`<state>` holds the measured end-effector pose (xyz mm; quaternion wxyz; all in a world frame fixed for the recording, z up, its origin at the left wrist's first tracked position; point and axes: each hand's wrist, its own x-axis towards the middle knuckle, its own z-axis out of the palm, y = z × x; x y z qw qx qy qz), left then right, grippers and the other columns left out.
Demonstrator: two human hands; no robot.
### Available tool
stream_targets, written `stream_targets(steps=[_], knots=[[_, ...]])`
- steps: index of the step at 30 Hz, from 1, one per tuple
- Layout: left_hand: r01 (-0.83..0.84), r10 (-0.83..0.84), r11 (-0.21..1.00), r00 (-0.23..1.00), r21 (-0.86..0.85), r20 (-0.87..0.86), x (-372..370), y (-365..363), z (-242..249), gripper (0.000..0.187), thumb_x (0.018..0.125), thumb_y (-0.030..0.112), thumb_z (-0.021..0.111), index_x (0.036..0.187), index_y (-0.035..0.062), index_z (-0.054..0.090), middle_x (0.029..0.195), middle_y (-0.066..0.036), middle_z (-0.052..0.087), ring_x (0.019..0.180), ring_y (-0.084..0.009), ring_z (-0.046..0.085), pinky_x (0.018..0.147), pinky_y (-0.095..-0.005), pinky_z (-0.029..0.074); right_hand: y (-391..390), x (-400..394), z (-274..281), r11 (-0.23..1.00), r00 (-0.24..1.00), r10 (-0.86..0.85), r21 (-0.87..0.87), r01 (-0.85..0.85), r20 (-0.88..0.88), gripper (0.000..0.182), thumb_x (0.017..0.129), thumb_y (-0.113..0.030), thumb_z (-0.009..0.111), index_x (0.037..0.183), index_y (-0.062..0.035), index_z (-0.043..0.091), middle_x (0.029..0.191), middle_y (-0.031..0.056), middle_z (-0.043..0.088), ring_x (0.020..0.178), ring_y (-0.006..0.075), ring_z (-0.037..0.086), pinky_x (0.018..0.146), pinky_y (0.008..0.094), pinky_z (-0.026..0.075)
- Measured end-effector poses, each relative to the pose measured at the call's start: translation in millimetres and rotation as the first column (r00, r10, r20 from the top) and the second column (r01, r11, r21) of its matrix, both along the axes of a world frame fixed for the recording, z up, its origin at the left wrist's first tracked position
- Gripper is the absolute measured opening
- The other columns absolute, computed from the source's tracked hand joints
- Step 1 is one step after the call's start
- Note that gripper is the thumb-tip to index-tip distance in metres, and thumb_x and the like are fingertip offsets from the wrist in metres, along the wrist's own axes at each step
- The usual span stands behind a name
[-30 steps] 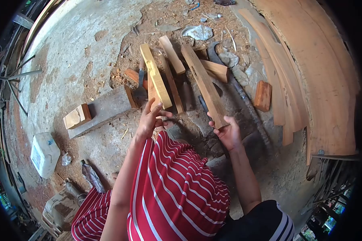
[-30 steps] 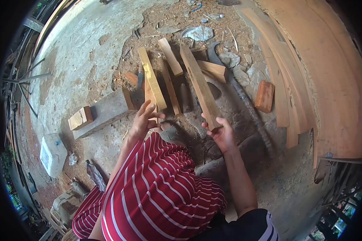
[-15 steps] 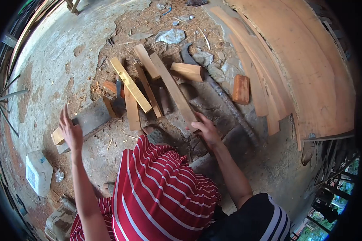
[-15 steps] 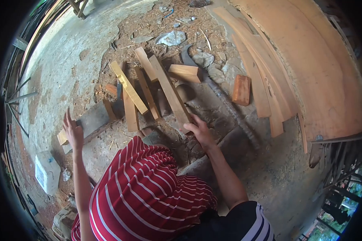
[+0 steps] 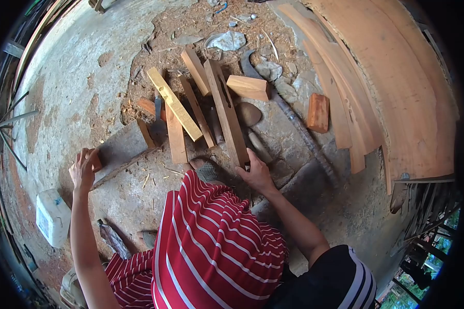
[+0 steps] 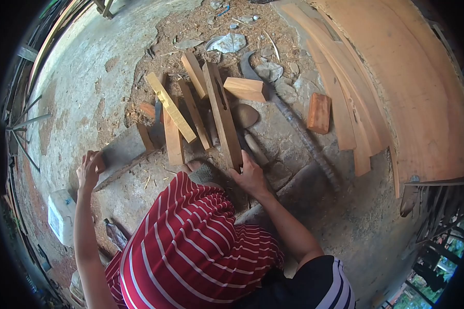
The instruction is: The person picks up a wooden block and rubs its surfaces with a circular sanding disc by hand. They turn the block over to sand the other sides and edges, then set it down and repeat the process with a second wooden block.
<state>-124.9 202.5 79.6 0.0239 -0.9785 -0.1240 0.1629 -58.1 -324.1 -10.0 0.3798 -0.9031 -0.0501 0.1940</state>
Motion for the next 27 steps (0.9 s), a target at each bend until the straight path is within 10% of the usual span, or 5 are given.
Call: stream_targets(steps=[10,17,21,25,27], knots=[[0.471,-0.485,0.874,0.852,0.118,0.199,64,-72,57,0.070,0.068,0.002,0.073,0.132,0.0241,0.054,0.129,-0.005,0.052,0.120,-0.0248,0.050,0.105,-0.0473,0.035,-2,13,5,0.984,0.946,0.180,-0.039,-0.176,0.269,0.040,0.086,-0.016,0.061,0.124,-0.0016,0.056,0.125,0.0152,0.054,0.115,0.0340,0.052,0.098,0.0408,0.045],[0.800,-0.787,0.595,0.563,0.072,0.251,163,-180,41,0.055,0.083,0.014,0.062,0.130,0.0405,0.054,0.134,0.005,0.049,0.129,-0.0169,0.045,0.121,-0.0518,0.014,35,15,0,0.985,0.949,0.154,-0.123,-0.124,0.277,0.077,0.081,-0.027,0.069,0.142,0.0045,0.033,0.139,0.0243,0.042,0.125,0.0381,0.044,0.104,0.0421,0.040],[0.789,-0.795,0.606,0.595,0.103,0.119,182,-218,0,0.049,0.084,0.014,0.063,0.127,0.0368,0.056,0.141,0.003,0.044,0.133,-0.0202,0.041,0.119,-0.0540,0.021,44,9,-15,0.985,0.949,0.117,-0.156,-0.073,0.293,0.092,0.073,-0.013,0.075,0.147,0.0011,0.023,0.144,0.0252,0.034,0.125,0.0421,0.043,0.104,0.0430,0.040],[0.608,-0.637,0.664,0.765,-0.435,0.095,181,-236,22,0.040,0.082,0.000,0.062,0.119,0.0148,0.064,0.141,-0.008,0.047,0.132,-0.0292,0.042,0.112,-0.0435,0.035,42,20,-24,1.000,0.998,0.003,-0.011,-0.003,0.061,0.097,0.069,-0.010,0.072,0.150,-0.0022,0.019,0.144,0.0238,0.033,0.129,0.0395,0.039,0.106,0.0420,0.036],[0.558,-0.582,0.704,0.808,-0.440,0.093,173,-234,32,0.041,0.082,0.002,0.064,0.121,0.0130,0.063,0.139,-0.010,0.049,0.131,-0.0291,0.044,0.111,-0.0415,0.036,37,31,-28,0.967,0.963,-0.203,0.122,0.226,-0.178,0.092,0.069,-0.012,0.070,0.148,-0.0009,0.024,0.137,0.0227,0.043,0.124,0.0311,0.048,0.102,0.0383,0.040]])
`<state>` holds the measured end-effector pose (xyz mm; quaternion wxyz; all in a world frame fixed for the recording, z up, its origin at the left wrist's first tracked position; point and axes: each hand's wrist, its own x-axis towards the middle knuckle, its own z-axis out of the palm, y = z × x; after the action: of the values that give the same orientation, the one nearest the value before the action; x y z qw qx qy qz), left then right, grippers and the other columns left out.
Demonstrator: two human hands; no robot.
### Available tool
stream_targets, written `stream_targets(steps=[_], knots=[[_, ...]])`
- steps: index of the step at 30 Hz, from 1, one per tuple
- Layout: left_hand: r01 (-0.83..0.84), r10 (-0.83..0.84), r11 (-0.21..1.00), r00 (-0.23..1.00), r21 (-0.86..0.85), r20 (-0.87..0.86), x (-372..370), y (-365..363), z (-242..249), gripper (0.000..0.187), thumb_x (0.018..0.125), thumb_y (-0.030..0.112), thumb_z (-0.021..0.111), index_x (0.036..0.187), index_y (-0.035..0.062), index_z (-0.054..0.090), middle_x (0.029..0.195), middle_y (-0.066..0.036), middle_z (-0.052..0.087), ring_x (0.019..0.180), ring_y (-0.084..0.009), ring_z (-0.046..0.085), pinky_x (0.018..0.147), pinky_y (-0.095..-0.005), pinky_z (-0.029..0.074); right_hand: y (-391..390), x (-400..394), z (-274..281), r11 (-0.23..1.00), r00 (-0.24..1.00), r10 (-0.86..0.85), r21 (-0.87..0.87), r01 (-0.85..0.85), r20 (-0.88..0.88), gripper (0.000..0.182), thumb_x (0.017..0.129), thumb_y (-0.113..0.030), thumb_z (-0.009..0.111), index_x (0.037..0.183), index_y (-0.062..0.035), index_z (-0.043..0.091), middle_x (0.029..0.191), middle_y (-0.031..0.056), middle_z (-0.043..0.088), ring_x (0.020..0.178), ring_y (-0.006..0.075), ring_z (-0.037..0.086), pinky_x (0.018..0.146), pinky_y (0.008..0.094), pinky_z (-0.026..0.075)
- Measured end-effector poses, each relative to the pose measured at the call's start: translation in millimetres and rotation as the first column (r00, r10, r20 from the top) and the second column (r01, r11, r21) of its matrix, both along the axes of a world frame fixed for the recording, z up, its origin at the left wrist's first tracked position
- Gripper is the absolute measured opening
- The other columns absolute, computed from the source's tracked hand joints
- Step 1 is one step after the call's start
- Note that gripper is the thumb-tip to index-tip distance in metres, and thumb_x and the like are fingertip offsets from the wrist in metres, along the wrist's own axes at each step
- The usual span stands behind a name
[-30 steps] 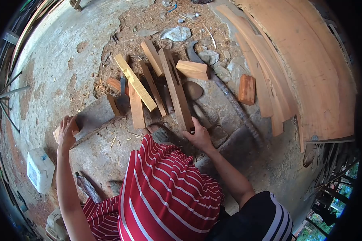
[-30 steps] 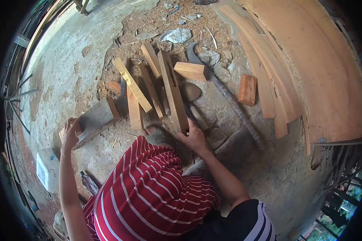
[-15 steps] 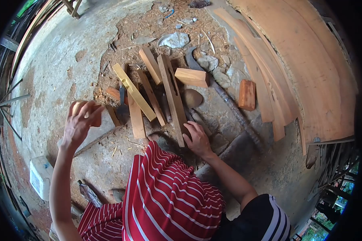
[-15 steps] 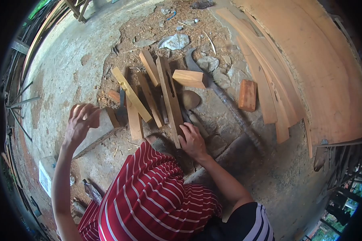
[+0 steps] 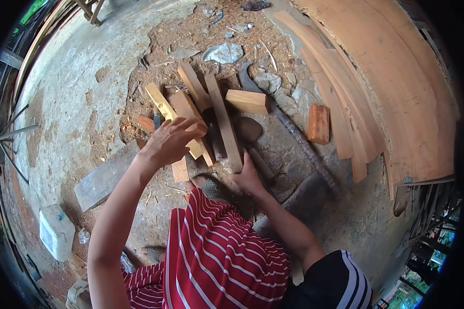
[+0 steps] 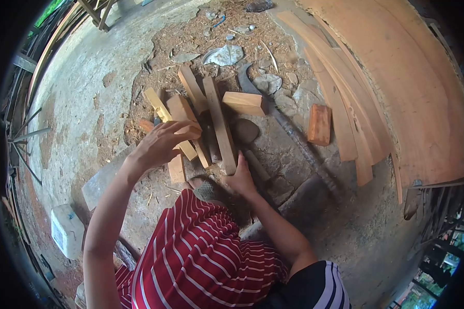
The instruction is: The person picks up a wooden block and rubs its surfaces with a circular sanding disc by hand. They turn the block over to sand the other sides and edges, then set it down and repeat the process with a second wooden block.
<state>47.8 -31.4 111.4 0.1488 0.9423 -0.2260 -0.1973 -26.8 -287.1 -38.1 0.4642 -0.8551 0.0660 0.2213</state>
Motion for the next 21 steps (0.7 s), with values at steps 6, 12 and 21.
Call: stream_targets(steps=[6,12,21], knots=[[-0.200,0.182,0.971,0.974,-0.135,-0.131,-2,22,-10,0.048,0.087,0.013,0.068,0.132,0.0090,0.054,0.136,-0.014,0.053,0.121,-0.0313,0.054,0.104,-0.0413,0.044,-7,33,87,0.967,0.982,0.093,0.248,-0.050,-0.166,0.076,0.073,-0.022,0.067,0.138,0.0045,0.037,0.120,0.0225,0.060,0.110,0.0300,0.060,0.096,0.0384,0.045],[-0.866,0.498,0.105,0.472,-0.489,-0.728,-1,-5,-12,0.081,0.090,0.047,0.064,0.150,0.0108,0.023,0.140,-0.022,0.046,0.127,-0.0352,0.048,0.106,-0.0442,0.040,-7,9,100,0.922,0.789,0.353,-0.045,-0.385,0.503,0.081,0.069,-0.017,0.067,0.143,-0.0041,0.036,0.118,0.0218,0.056,0.105,0.0360,0.059,0.090,0.0403,0.050],[-0.203,0.575,-0.742,0.296,-0.638,-0.763,-56,80,32,0.035,0.082,0.025,0.070,0.105,0.0045,0.056,0.100,-0.011,0.061,0.097,-0.0225,0.059,0.092,-0.0426,0.048,-79,73,34,0.751,0.670,0.505,-0.659,-0.031,0.544,0.061,0.094,-0.036,0.055,0.141,-0.0005,0.039,0.139,0.0193,0.045,0.121,0.0332,0.048,0.101,0.0458,0.040]])
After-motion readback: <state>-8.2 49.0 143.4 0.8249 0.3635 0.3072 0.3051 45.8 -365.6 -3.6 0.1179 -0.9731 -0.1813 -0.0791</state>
